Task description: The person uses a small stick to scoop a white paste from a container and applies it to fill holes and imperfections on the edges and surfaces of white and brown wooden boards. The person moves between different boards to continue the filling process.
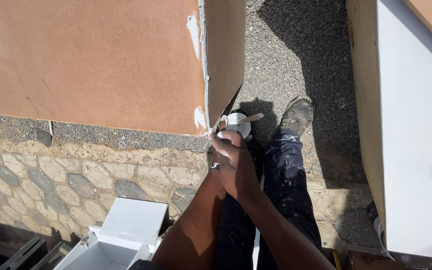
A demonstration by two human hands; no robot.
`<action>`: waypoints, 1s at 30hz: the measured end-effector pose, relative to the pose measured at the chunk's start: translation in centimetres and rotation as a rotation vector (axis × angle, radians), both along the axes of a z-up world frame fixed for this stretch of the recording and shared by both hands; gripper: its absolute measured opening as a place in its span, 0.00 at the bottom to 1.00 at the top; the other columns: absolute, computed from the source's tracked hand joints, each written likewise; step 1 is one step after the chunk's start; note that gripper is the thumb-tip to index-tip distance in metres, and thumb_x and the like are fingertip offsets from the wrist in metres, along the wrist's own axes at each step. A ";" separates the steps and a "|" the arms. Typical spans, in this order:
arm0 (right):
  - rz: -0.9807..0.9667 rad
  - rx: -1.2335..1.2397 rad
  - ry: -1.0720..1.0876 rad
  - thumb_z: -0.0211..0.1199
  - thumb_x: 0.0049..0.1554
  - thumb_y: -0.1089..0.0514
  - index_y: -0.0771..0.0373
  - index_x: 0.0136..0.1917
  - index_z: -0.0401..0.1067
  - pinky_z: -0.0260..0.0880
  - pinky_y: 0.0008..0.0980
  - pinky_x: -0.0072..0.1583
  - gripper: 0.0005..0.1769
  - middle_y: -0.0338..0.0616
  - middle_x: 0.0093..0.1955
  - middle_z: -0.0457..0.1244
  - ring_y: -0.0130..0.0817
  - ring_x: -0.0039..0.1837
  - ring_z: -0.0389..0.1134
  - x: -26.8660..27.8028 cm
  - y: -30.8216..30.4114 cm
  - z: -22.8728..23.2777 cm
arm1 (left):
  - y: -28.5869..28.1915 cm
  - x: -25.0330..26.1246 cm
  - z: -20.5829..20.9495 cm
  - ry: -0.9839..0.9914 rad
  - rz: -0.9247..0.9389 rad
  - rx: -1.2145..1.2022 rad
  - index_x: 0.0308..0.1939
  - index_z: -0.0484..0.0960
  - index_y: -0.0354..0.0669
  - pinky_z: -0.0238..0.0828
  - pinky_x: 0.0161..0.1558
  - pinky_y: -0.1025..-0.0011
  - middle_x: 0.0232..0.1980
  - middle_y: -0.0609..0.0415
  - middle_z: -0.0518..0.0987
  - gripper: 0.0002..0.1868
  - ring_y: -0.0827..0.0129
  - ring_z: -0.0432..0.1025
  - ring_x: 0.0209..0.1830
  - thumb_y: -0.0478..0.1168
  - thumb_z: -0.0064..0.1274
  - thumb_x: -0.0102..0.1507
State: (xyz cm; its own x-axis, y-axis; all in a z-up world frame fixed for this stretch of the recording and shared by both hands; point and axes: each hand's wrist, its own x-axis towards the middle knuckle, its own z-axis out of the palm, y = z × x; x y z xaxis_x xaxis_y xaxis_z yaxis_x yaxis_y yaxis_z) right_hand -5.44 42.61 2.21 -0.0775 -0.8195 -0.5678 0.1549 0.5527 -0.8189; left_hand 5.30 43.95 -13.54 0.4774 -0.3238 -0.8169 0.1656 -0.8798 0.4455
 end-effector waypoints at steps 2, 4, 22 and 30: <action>0.058 -0.017 0.017 0.61 0.74 0.65 0.51 0.75 0.89 0.77 0.53 0.76 0.24 0.47 0.73 0.65 0.45 0.72 0.71 -1.7 0.2 1.2 | -0.4 -0.6 0.0 0.131 0.091 -0.013 0.62 0.88 0.43 0.87 0.57 0.35 0.59 0.41 0.93 0.21 0.44 0.89 0.56 0.51 0.68 0.71; 0.231 -0.052 0.140 0.70 0.70 0.59 0.55 0.73 0.88 0.81 0.51 0.72 0.20 0.51 0.69 0.71 0.55 0.70 0.78 -3.5 0.5 2.3 | -0.5 -1.4 -0.2 0.266 0.179 -0.016 0.61 0.89 0.44 0.87 0.55 0.33 0.58 0.41 0.93 0.22 0.42 0.89 0.55 0.53 0.69 0.70; 0.252 0.362 0.450 0.62 0.76 0.39 0.42 0.84 0.81 0.61 0.64 0.83 0.27 0.51 0.65 0.67 0.56 0.80 0.60 -12.3 0.3 -4.1 | -3.3 -9.9 2.4 0.529 0.099 -0.250 0.59 0.89 0.40 0.87 0.58 0.51 0.55 0.42 0.92 0.15 0.52 0.85 0.55 0.40 0.64 0.69; 0.121 0.343 0.340 0.63 0.76 0.38 0.39 0.77 0.87 0.38 0.56 0.92 0.22 0.46 0.68 0.78 0.54 0.82 0.68 -11.3 -0.4 -10.2 | -3.3 -11.6 1.1 0.512 0.174 -0.259 0.64 0.84 0.44 0.90 0.56 0.56 0.51 0.39 0.90 0.17 0.52 0.86 0.50 0.42 0.65 0.73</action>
